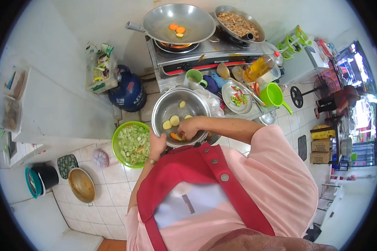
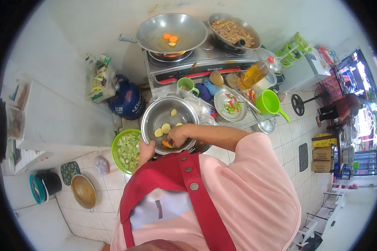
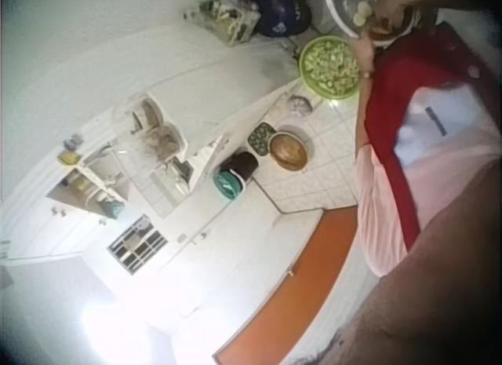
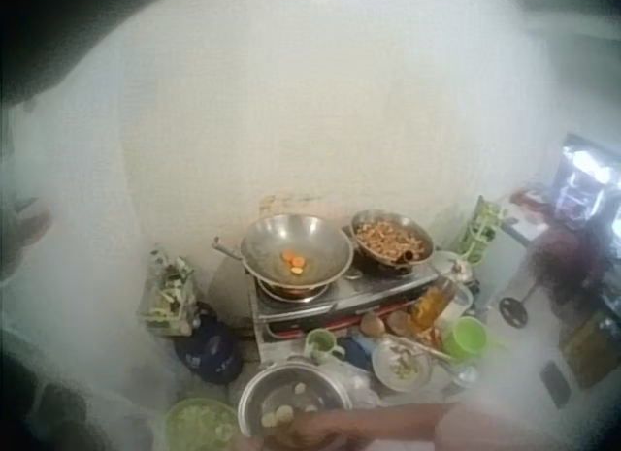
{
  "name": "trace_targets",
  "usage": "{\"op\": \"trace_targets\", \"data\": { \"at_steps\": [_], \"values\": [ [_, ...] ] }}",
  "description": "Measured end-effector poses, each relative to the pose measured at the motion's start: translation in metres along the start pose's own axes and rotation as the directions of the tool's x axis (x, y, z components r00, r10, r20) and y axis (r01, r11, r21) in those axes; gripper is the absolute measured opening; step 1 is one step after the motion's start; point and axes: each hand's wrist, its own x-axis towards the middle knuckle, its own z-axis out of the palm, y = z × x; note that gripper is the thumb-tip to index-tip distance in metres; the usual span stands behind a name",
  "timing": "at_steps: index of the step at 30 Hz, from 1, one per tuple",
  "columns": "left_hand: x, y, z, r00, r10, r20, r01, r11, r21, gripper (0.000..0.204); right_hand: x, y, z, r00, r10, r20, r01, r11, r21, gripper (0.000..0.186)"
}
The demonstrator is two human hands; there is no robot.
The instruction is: The person stirs a stew in a large pan on a stove, moves the pan to a floor drain to empty liquid, then places the pan back on the stove and adds sliced carrots and potatoes from a metal bowl.
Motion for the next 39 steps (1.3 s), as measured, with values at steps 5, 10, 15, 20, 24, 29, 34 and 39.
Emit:
{"op": "trace_targets", "data": {
  "at_steps": [5, 10, 15, 20, 24, 29, 34, 39],
  "values": [
    [0.003, -0.005, 0.002, 0.999, -0.038, 0.016, 0.038, 0.999, 0.026, 0.061, 0.002, 0.010, -0.003, 0.980, -0.012, 0.200, -0.097, 0.844, 0.527, 0.037],
    [0.004, -0.012, 0.002, 1.000, 0.006, 0.000, -0.006, 1.000, -0.028, 0.061, -0.007, 0.004, -0.014, 0.982, -0.084, 0.172, -0.028, 0.828, 0.560, 0.035],
    [-0.001, 0.006, 0.002, 0.999, -0.052, -0.004, 0.052, 0.998, 0.037, 0.060, -0.018, 0.015, -0.030, 0.993, -0.098, 0.061, 0.033, 0.748, 0.663, 0.033],
    [0.001, -0.008, 0.000, 0.999, -0.049, -0.012, 0.049, 0.999, -0.025, 0.058, -0.046, 0.015, -0.066, 0.989, -0.112, -0.099, 0.149, 0.679, 0.719, 0.033],
    [0.001, -0.006, 0.000, 0.999, -0.047, 0.010, 0.046, 0.997, 0.062, 0.065, -0.075, 0.057, -0.132, 0.834, -0.046, -0.550, 0.525, 0.373, 0.765, 0.030],
    [0.003, -0.008, 0.000, 0.998, -0.055, 0.025, 0.054, 0.998, 0.043, 0.066, -0.082, 0.125, -0.229, 0.496, 0.550, -0.672, 0.729, 0.156, 0.666, 0.030],
    [0.003, -0.010, 0.004, 0.999, 0.010, -0.034, -0.007, 0.997, 0.079, 0.053, -0.082, 0.180, -0.277, 0.450, 0.661, -0.601, 0.742, 0.098, 0.663, 0.037],
    [0.008, -0.022, 0.006, 0.999, -0.027, 0.027, 0.024, 0.996, 0.081, 0.067, -0.087, 0.155, -0.249, 0.074, 0.531, -0.844, 0.643, 0.622, 0.447, 0.037]
  ]
}}
